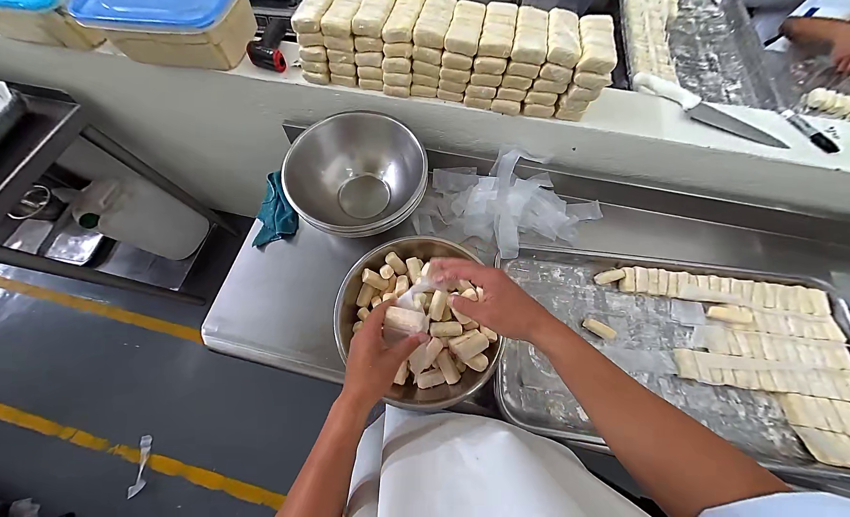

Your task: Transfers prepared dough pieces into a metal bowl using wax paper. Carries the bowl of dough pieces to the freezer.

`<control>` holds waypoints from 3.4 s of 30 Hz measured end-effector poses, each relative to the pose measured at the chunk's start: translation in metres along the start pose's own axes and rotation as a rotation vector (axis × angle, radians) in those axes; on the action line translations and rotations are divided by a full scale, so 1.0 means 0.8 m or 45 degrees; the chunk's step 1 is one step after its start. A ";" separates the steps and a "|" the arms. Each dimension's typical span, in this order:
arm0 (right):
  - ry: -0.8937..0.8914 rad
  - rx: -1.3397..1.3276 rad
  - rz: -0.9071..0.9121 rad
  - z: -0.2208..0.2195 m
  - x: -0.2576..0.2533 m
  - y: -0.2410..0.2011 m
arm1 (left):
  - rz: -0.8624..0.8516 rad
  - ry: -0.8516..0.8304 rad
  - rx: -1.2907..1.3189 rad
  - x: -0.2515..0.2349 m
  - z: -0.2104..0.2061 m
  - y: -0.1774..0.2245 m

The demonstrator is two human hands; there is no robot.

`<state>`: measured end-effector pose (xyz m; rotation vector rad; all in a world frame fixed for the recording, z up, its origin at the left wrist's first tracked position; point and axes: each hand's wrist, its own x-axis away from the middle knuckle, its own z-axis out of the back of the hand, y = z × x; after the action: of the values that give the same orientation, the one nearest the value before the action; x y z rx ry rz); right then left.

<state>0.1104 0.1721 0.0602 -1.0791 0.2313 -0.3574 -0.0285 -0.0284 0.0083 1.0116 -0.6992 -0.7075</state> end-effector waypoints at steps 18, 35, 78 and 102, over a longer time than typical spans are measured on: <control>0.101 -0.607 -0.421 -0.062 0.040 0.008 | 0.087 0.044 0.546 0.008 -0.013 0.017; 0.193 -0.625 -0.377 -0.061 0.045 0.024 | 0.005 -0.076 0.295 0.000 -0.005 0.018; 0.443 -0.067 -0.143 -0.074 0.032 -0.003 | -0.248 0.234 0.144 -0.004 -0.031 0.045; 0.370 -0.773 -0.090 -0.021 0.019 -0.054 | -0.371 0.090 -0.072 -0.008 -0.043 0.046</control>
<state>0.1109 0.1344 0.0907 -1.6351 0.5868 -0.5262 0.0024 0.0072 0.0283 1.0924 -0.4715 -0.9347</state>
